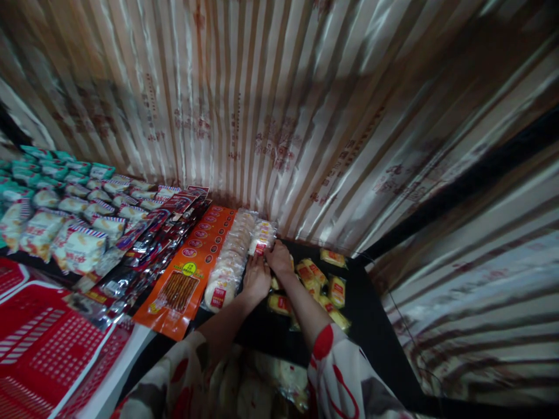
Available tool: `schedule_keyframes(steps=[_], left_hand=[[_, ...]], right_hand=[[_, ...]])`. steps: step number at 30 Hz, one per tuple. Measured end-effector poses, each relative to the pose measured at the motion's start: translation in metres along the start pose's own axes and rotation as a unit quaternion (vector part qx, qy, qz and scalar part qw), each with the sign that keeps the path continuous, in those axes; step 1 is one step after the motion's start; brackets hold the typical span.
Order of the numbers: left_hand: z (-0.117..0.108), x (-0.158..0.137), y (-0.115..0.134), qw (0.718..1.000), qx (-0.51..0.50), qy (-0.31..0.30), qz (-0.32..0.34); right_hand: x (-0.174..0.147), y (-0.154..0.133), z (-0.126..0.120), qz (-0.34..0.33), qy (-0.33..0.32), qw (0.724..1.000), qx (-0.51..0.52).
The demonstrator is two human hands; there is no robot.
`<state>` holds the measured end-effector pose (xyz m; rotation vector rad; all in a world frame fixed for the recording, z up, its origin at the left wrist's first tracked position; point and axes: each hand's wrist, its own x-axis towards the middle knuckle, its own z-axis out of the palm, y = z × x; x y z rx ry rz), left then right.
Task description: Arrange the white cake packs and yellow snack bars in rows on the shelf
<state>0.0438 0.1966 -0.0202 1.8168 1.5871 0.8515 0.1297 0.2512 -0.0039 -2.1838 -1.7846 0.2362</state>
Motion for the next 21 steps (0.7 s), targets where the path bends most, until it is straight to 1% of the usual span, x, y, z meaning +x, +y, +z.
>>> schedule_keyframes(steps=[4, 7, 9, 11, 14, 17, 19, 21], left_hand=[[-0.01, -0.011, 0.007, 1.0, -0.008, -0.009, -0.024], [-0.016, -0.027, 0.013, 1.0, 0.001, -0.009, -0.023], [-0.017, -0.04, 0.016, 1.0, 0.004, -0.004, -0.01], [-0.017, -0.055, 0.018, 1.0, -0.003, 0.003, 0.008], [-0.02, -0.082, 0.02, 0.998, -0.024, 0.011, 0.051], [-0.026, -0.114, 0.021, 0.995, -0.04, 0.011, 0.092], [-0.029, -0.139, 0.019, 0.992, -0.045, 0.004, 0.119], [-0.028, -0.165, 0.014, 0.989, -0.039, -0.019, 0.143]], right_hand=[[-0.014, -0.004, -0.012, 0.009, 0.011, 1.0, 0.01], [-0.031, -0.002, -0.021, -0.038, 0.031, 0.998, 0.048], [-0.045, 0.001, -0.027, -0.075, 0.053, 0.992, 0.081], [-0.064, 0.004, -0.034, -0.093, 0.074, 0.986, 0.117], [-0.102, 0.007, -0.044, -0.099, 0.105, 0.975, 0.17], [-0.152, 0.013, -0.05, -0.108, 0.133, 0.96, 0.223], [-0.188, 0.021, -0.049, -0.116, 0.133, 0.951, 0.253], [-0.222, 0.032, -0.044, -0.12, 0.117, 0.95, 0.264]])
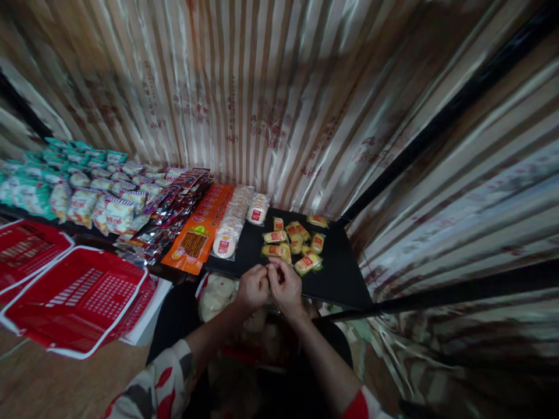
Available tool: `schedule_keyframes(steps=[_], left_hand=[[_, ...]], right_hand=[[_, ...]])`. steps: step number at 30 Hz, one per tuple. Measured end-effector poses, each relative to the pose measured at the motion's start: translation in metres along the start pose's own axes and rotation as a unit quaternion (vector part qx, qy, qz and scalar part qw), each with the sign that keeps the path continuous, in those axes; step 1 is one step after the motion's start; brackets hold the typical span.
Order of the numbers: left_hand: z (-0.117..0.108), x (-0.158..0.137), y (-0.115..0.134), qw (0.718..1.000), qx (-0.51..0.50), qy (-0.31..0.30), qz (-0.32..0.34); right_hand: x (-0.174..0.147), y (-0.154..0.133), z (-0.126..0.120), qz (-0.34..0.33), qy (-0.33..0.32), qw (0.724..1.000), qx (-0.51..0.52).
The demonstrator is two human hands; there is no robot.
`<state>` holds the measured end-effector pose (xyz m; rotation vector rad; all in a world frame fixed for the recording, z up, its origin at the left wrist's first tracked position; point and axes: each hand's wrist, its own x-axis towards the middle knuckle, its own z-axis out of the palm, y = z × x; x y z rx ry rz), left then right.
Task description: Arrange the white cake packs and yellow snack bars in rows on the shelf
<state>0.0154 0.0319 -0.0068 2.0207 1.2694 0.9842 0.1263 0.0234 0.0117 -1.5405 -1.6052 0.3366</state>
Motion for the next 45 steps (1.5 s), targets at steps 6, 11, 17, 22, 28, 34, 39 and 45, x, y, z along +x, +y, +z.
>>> schedule_keyframes(steps=[6, 11, 17, 22, 28, 34, 39, 45], left_hand=[[0.027, -0.074, -0.021, 0.987, 0.078, -0.138, 0.033], [0.04, -0.105, -0.036, 0.961, 0.207, -0.178, -0.036], [0.033, -0.104, -0.031, 0.937, 0.258, -0.234, -0.013], [0.033, -0.108, -0.033, 0.941, 0.245, -0.235, -0.013], [0.03, -0.104, -0.034, 0.97, 0.174, -0.162, -0.057], [0.014, -0.079, -0.036, 0.982, 0.028, -0.101, -0.159], [-0.004, -0.059, -0.034, 0.965, -0.12, -0.15, -0.18], [-0.029, -0.038, -0.019, 0.954, -0.201, -0.13, -0.182]], right_hand=[[-0.083, 0.03, 0.003, 0.08, -0.125, 0.989, -0.024], [-0.119, 0.053, 0.02, 0.104, -0.203, 0.968, -0.108], [-0.13, 0.06, 0.029, 0.097, -0.222, 0.959, -0.148], [-0.129, 0.059, 0.025, 0.101, -0.225, 0.963, -0.111], [-0.131, 0.056, 0.02, 0.087, -0.163, 0.982, -0.05], [-0.119, 0.052, 0.007, 0.003, -0.148, 0.989, -0.021], [-0.103, 0.039, -0.008, -0.034, -0.133, 0.99, -0.019], [-0.087, 0.023, -0.019, 0.039, -0.12, 0.992, 0.016]])
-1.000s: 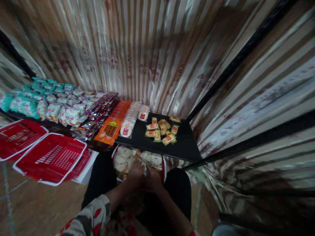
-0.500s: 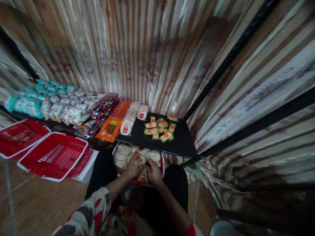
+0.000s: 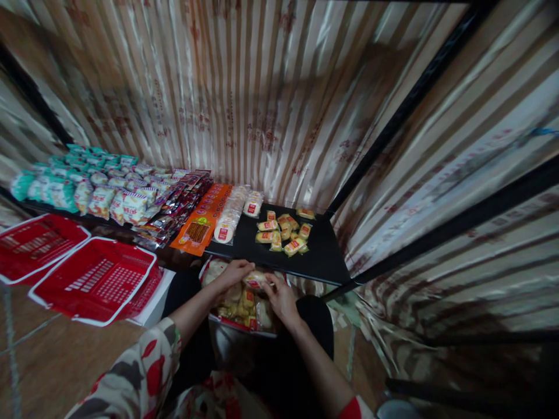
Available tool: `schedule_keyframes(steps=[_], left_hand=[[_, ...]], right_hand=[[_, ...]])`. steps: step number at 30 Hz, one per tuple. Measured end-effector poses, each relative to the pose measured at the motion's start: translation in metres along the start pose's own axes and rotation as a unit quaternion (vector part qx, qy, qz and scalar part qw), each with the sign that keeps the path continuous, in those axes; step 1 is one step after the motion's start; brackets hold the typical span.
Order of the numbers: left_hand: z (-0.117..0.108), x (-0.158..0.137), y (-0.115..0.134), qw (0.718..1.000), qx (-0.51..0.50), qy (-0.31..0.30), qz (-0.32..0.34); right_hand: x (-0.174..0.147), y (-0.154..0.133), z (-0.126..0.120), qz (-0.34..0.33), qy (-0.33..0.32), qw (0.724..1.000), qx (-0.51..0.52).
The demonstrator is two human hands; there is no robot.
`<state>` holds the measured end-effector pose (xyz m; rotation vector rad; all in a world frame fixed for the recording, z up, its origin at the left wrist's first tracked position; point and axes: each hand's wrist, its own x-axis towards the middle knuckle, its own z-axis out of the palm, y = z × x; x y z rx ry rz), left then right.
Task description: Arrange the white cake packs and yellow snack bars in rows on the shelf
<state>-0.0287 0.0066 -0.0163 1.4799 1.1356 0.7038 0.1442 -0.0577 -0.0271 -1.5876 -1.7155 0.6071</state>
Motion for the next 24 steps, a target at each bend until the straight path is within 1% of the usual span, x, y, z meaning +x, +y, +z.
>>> schedule_keyframes(steps=[3, 5, 7, 8, 12, 14, 18, 22, 24], left_hand=[[-0.006, 0.003, 0.009, 0.998, -0.057, -0.008, -0.007], [-0.008, 0.006, 0.014, 0.998, -0.061, -0.013, -0.002], [-0.008, 0.01, 0.018, 1.0, -0.028, 0.001, 0.011], [-0.009, 0.012, 0.021, 1.0, 0.001, 0.018, 0.015], [-0.009, 0.02, 0.039, 0.988, 0.111, 0.106, 0.028], [-0.008, 0.022, 0.049, 0.979, 0.135, 0.148, 0.042], [-0.003, 0.032, 0.06, 0.953, 0.185, 0.22, 0.091], [0.001, 0.05, 0.06, 0.935, 0.227, 0.251, 0.104], [0.002, 0.06, 0.059, 0.931, 0.242, 0.253, 0.103]], right_hand=[[0.005, -0.002, -0.003, 0.053, -0.001, 0.997, 0.054], [0.009, -0.002, -0.004, 0.074, -0.002, 0.993, 0.094], [0.015, -0.001, -0.004, 0.085, 0.002, 0.989, 0.12], [0.018, -0.001, -0.004, 0.087, 0.002, 0.988, 0.128], [0.04, -0.003, -0.008, 0.072, 0.002, 0.986, 0.151], [0.055, -0.006, -0.01, 0.066, 0.023, 0.988, 0.139], [0.091, -0.014, -0.011, 0.061, 0.066, 0.994, 0.063], [0.13, -0.019, -0.008, 0.049, 0.062, 0.997, 0.006], [0.151, -0.02, -0.008, 0.053, 0.056, 0.997, -0.014]])
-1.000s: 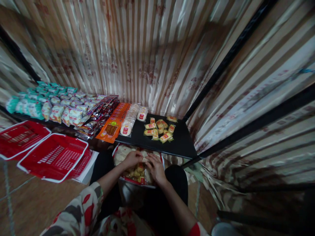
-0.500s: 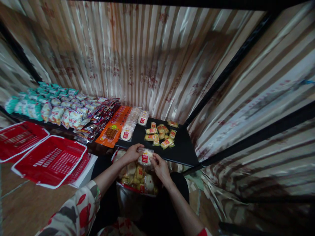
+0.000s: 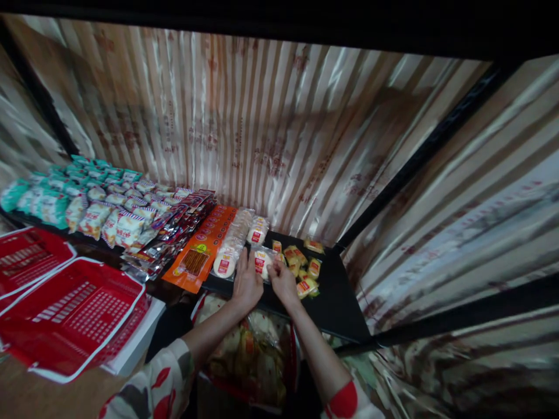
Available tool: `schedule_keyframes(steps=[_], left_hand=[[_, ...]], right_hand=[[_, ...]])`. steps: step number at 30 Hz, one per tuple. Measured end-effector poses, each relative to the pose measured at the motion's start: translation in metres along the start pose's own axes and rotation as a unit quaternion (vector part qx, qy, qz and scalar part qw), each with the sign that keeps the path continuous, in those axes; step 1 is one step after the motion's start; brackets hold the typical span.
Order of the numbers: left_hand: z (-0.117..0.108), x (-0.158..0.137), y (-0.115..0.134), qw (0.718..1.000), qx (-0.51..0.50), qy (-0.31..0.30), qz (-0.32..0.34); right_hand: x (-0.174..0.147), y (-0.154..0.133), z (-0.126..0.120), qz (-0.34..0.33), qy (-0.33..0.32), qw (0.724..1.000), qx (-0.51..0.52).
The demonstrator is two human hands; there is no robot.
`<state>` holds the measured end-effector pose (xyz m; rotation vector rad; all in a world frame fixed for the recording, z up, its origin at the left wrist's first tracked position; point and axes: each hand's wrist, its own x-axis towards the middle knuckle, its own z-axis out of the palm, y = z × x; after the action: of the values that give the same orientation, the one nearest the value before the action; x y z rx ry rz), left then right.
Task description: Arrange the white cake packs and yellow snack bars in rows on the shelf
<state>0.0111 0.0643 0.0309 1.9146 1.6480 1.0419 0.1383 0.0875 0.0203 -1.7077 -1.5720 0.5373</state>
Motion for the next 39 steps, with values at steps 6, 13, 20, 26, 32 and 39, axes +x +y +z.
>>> schedule_keyframes(steps=[6, 13, 20, 26, 32, 39], left_hand=[[0.018, 0.028, -0.006, 0.997, 0.021, -0.07, 0.016], [0.033, 0.057, -0.011, 0.997, 0.002, -0.072, -0.001], [0.049, 0.068, -0.026, 0.993, 0.03, -0.107, -0.023], [0.055, 0.075, -0.033, 0.988, 0.051, -0.143, -0.027], [0.061, 0.08, -0.038, 0.987, 0.06, -0.15, -0.027], [0.074, 0.078, -0.048, 0.991, 0.033, -0.126, -0.02]], right_hand=[[0.061, -0.005, 0.004, 0.043, 0.008, 0.996, -0.074], [0.102, -0.001, 0.02, 0.02, -0.005, 0.992, -0.126], [0.106, 0.009, 0.037, 0.024, -0.028, 0.978, -0.204], [0.106, 0.01, 0.041, 0.013, -0.018, 0.957, -0.29], [0.113, 0.012, 0.042, -0.025, -0.022, 0.948, -0.315], [0.119, 0.014, 0.045, -0.027, -0.05, 0.943, -0.329]])
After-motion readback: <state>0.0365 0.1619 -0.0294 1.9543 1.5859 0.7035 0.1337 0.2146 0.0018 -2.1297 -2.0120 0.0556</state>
